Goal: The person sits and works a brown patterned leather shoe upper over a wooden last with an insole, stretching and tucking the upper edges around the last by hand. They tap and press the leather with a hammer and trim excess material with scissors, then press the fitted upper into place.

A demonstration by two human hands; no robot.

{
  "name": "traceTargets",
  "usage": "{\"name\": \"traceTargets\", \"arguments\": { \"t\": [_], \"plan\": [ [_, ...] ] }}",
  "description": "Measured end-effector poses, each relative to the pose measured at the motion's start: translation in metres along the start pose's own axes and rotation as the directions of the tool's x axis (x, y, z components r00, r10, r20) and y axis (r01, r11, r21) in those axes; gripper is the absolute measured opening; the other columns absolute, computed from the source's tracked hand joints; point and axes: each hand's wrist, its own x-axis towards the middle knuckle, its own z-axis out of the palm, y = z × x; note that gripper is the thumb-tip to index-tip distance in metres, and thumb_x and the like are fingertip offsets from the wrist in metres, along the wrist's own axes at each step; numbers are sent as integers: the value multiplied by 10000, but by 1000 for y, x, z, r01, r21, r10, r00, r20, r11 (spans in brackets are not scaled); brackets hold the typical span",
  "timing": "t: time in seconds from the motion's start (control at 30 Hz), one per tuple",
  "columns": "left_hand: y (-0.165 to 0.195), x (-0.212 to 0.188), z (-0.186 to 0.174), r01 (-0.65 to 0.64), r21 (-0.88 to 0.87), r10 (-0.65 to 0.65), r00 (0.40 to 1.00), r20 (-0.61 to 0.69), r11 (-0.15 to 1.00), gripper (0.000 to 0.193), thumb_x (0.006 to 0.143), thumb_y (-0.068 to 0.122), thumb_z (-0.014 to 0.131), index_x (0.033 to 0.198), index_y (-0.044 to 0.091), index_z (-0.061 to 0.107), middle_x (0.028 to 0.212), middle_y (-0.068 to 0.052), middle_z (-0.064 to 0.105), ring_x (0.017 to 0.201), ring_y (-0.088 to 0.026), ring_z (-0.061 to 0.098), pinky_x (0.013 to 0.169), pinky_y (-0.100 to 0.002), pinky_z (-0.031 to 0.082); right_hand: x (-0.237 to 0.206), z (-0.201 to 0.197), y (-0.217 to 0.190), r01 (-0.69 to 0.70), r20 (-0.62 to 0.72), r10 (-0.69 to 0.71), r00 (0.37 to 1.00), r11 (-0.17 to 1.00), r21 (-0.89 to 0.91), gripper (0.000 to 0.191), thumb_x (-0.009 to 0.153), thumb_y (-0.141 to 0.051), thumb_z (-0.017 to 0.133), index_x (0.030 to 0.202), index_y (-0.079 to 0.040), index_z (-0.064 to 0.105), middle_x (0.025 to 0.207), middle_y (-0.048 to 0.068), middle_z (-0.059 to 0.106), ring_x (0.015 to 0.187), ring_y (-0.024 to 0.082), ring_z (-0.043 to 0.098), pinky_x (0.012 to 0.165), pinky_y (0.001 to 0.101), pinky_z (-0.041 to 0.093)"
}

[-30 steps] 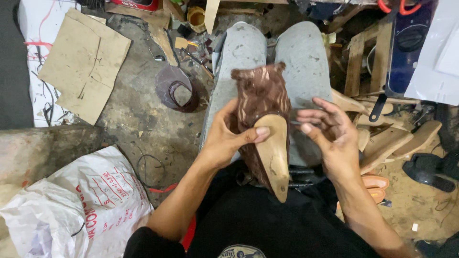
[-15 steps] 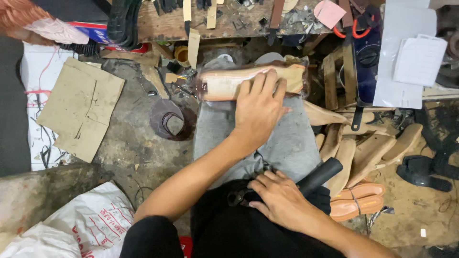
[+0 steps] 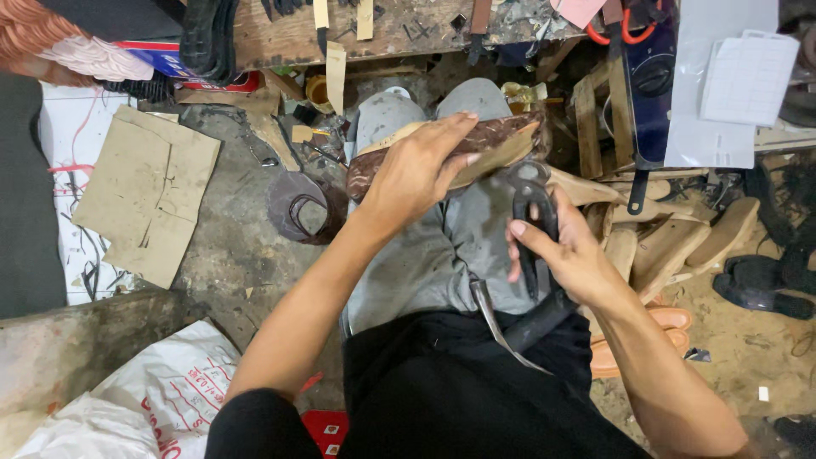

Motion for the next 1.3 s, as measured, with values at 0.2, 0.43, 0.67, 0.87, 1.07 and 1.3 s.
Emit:
{"name": "traceTargets", "arguments": {
  "t": [0.2,0.43,0.67,0.87,1.07,1.3],
  "plan": [
    [-3,-5,16,37,-2,-37,992,-122,999,257,1029,95,630,1256,-21,662,1281,-199,698,1228,-357,663,1090,-440,504,32,2,4,26,-42,-33,999,990,-139,176,964,16,549,983,-69,396,936,100,587,683,169,599,424,310,507],
    [-6,-9,18,127,-28,-130,981,-141,991,238,1042,105,602,1242,2,679,1296,-177,708,1256,-340,669,1114,-436,513,33,0,16,18,-27,-22,999,990,-140,150,969,20,535,999,-63,414,971,130,615,694,175,609,446,310,514],
    [1,-19,16,-17,61,25,991,-128,998,514,895,163,766,1338,-36,598,1353,-222,638,1271,-406,598,1116,-494,440,29,-8,6,9,92,1,996,994,-105,94,963,-22,550,1055,-28,530,1098,89,704,934,137,690,820,278,573],
    [10,-30,30,-10,183,48,978,-202,983,507,897,101,786,1365,2,619,1385,-169,651,1321,-358,610,1167,-485,444,-3,18,-34,-13,-36,-4,999,883,-469,131,1004,-97,616,1102,-38,554,931,81,635,819,150,618,735,287,521],
    [-3,-27,22,35,87,-18,981,-192,996,467,898,92,781,1335,7,640,1372,-162,656,1288,-357,625,1133,-463,472,-41,33,-89,-41,-152,-76,985,761,-647,163,1024,-159,627,1050,-19,546,908,126,658,742,162,697,699,308,554],
    [16,-42,30,-22,201,68,972,-227,979,491,893,72,763,1360,1,633,1416,-141,630,1342,-346,585,1183,-486,430,-2,12,-20,232,98,-224,970,725,-649,162,994,-107,626,1111,2,601,988,137,707,927,190,647,830,331,503]
  ]
}}
